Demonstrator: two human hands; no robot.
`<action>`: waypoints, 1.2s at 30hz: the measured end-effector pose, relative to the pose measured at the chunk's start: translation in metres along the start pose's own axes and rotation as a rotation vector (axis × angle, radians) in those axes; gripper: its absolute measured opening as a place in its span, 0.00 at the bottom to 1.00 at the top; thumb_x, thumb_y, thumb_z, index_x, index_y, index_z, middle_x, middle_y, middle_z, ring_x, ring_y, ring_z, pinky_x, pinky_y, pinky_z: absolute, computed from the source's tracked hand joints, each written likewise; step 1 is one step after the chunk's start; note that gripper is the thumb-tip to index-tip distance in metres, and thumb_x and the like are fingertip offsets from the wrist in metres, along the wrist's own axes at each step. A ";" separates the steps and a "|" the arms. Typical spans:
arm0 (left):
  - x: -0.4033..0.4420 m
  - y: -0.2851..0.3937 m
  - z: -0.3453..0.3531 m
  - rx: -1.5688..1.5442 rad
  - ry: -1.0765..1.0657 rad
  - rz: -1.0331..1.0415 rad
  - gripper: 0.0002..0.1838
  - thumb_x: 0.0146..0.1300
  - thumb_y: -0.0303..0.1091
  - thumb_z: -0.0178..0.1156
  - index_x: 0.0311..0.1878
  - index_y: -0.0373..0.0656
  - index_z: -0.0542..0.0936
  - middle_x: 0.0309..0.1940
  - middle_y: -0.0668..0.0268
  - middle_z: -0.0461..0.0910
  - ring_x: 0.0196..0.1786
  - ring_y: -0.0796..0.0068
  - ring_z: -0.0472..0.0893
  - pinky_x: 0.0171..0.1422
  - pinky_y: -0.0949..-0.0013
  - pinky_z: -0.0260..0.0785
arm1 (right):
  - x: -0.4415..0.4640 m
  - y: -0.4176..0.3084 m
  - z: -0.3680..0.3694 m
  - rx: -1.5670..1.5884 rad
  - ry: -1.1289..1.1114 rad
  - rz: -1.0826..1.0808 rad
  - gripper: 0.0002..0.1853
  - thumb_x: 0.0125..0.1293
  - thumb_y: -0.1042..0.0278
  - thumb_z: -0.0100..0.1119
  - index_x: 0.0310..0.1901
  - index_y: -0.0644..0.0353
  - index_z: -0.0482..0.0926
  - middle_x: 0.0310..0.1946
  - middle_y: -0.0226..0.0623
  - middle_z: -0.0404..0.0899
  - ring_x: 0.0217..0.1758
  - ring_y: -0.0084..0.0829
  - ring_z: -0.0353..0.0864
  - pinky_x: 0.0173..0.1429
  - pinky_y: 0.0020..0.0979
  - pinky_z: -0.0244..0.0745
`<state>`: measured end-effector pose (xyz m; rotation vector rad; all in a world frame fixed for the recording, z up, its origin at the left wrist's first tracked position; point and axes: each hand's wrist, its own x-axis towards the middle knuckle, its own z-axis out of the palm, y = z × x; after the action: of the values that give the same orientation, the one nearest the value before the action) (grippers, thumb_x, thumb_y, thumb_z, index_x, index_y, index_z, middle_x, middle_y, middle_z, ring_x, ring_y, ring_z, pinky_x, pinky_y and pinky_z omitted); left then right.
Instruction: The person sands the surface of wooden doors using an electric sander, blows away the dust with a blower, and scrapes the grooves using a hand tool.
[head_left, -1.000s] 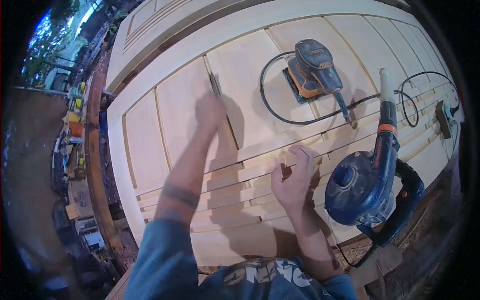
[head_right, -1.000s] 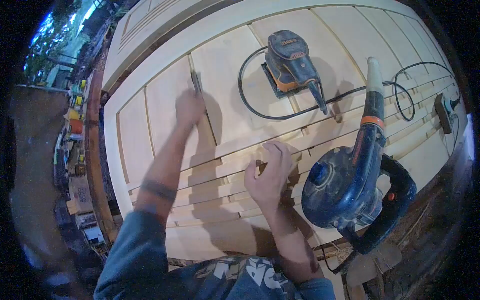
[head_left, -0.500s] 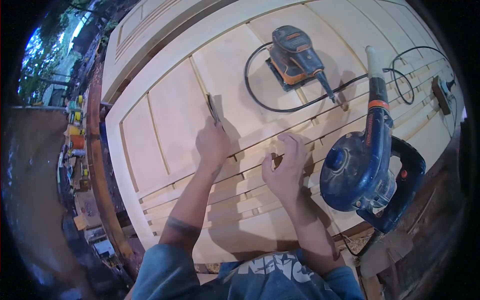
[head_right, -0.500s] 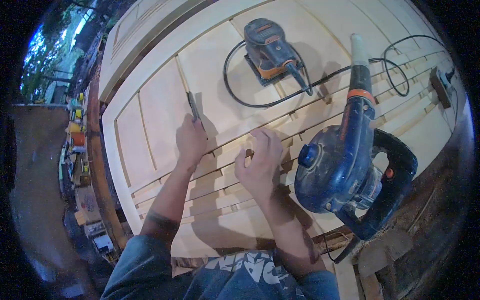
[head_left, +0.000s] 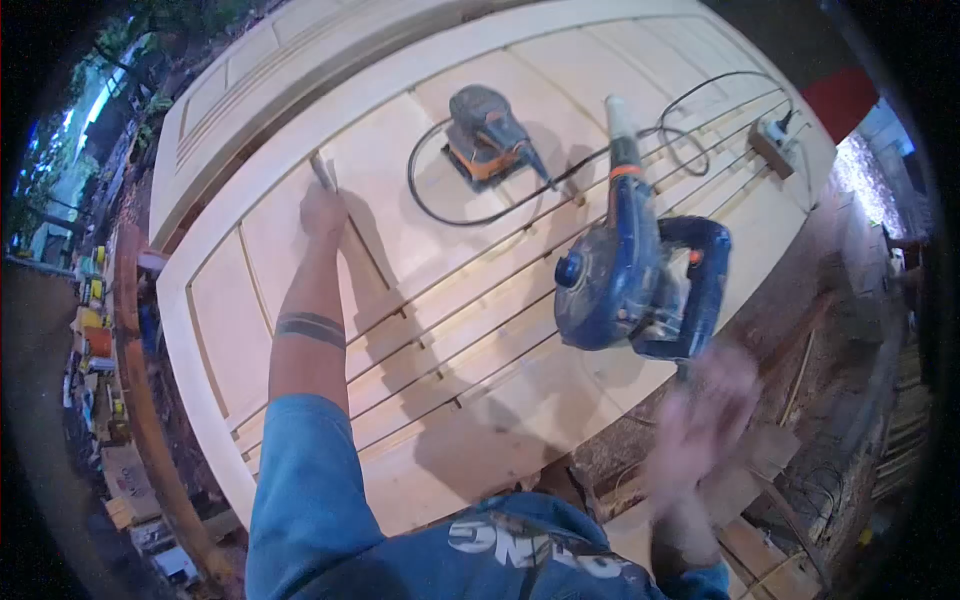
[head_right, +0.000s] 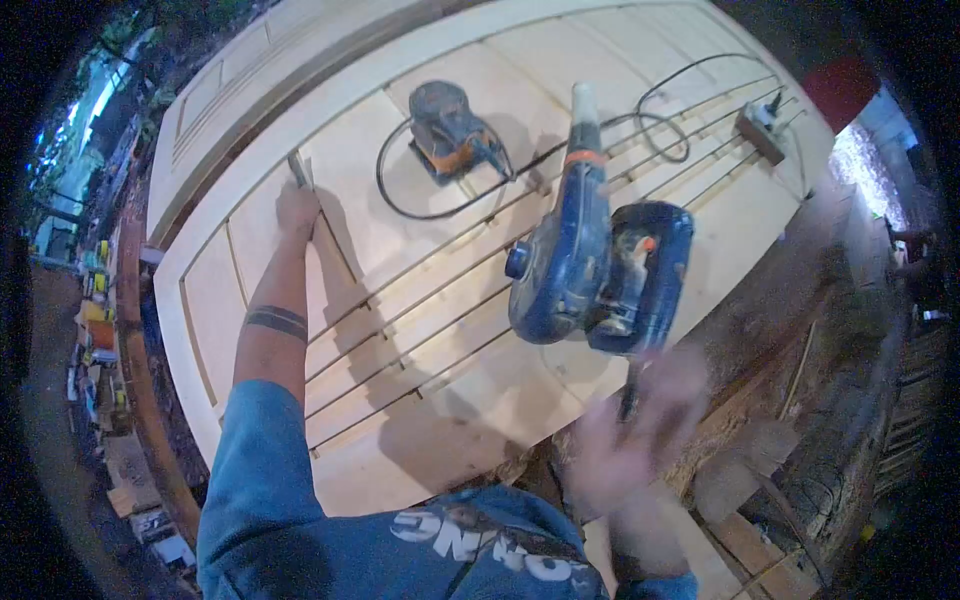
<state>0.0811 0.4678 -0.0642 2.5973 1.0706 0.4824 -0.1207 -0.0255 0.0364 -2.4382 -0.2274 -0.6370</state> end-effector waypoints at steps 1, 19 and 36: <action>0.006 -0.002 -0.001 -0.075 0.044 -0.021 0.12 0.64 0.37 0.55 0.39 0.36 0.78 0.35 0.46 0.82 0.42 0.46 0.82 0.48 0.48 0.72 | 0.060 -0.024 -0.007 0.113 0.127 0.159 0.28 0.65 0.67 0.61 0.61 0.72 0.63 0.51 0.48 0.73 0.51 0.36 0.77 0.54 0.33 0.74; -0.518 -0.309 -0.268 -0.351 0.456 -0.664 0.13 0.70 0.33 0.51 0.38 0.30 0.76 0.29 0.63 0.76 0.32 0.73 0.73 0.38 0.66 0.66 | -0.022 -0.157 0.015 1.010 -0.864 0.352 0.26 0.54 0.70 0.64 0.54 0.65 0.68 0.40 0.38 0.76 0.44 0.29 0.77 0.48 0.33 0.75; -0.512 -0.372 -0.310 -0.119 0.473 -0.760 0.23 0.71 0.47 0.53 0.44 0.28 0.76 0.33 0.50 0.78 0.34 0.54 0.74 0.39 0.52 0.66 | -0.078 -0.295 0.120 0.853 -1.453 -0.048 0.35 0.57 0.51 0.66 0.53 0.74 0.65 0.51 0.64 0.71 0.59 0.56 0.72 0.60 0.48 0.68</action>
<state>-0.6195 0.3960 -0.0278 1.7950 1.9695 0.9289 -0.2313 0.2822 0.0644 -1.5816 -0.8780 1.1127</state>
